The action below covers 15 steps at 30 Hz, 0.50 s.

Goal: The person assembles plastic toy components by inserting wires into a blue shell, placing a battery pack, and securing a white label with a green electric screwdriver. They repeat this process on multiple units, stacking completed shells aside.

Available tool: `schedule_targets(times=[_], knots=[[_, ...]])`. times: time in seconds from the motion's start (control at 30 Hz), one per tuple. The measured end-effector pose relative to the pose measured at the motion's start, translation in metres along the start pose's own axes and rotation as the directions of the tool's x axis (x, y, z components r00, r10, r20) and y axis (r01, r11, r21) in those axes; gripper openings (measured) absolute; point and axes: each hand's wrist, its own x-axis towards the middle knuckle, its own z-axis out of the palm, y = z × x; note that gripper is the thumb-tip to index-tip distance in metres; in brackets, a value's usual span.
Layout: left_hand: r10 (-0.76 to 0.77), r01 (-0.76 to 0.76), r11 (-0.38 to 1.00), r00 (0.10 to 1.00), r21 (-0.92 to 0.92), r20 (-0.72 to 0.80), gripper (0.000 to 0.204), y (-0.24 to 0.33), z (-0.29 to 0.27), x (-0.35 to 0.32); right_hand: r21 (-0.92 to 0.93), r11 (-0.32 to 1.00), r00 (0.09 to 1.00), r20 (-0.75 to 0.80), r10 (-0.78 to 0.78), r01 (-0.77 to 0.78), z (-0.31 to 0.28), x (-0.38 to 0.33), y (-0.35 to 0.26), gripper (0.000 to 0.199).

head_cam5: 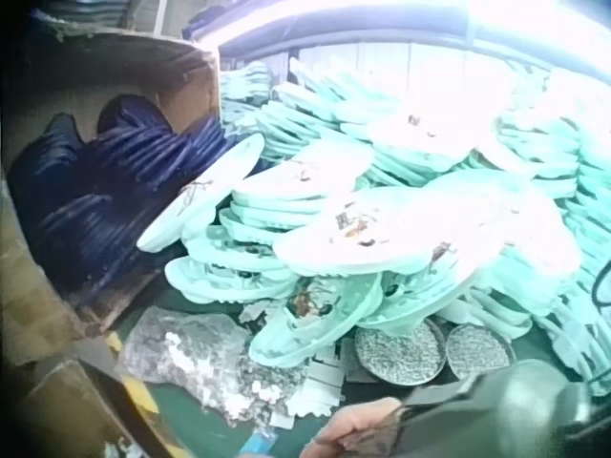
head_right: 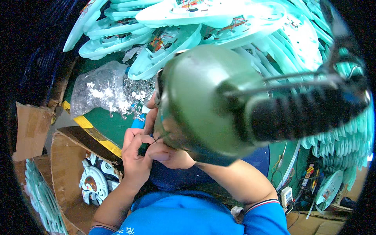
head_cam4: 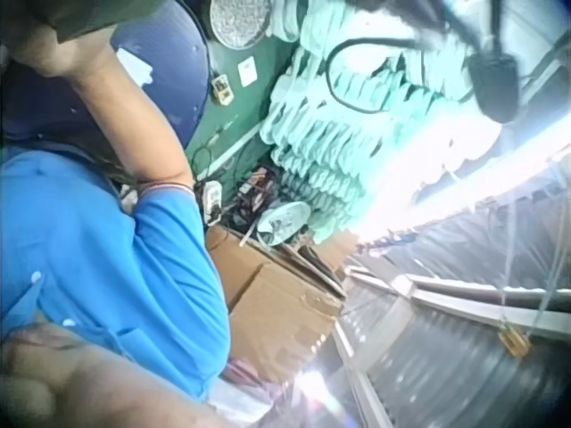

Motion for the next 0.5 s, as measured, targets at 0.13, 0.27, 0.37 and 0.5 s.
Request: schedule_targets(times=[0.13, 0.27, 0.37, 0.5], knots=[[-0.012, 0.012, 1.0, 1.0, -0.008, -0.017, 0.017, -0.001, -0.001, -0.003, -0.03, 1.0, 0.997, 0.081, 0.005, -0.003, -0.002, 0.008, 0.003, 0.101], [0.082, -0.084, 0.993, 0.996, 0.079, 0.031, 0.017, 0.002, -0.011, 0.002, -0.078, 0.997, 0.997, 0.079, -0.021, 0.027, -0.001, 0.004, -0.005, 0.108], [0.173, -0.19, 0.965, 0.979, 0.181, 0.106, 0.02, 0.011, -0.026, -0.001, -0.052, 0.998, 0.997, 0.081, -0.016, 0.02, 0.003, -0.008, -0.017, 0.109], [0.237, -0.272, 0.941, 0.954, 0.199, 0.183, 0.023, 0.015, -0.043, -0.016, 0.002, 1.0, 0.987, 0.161, -0.002, 0.002, 0.008, -0.027, -0.02, 0.108]])
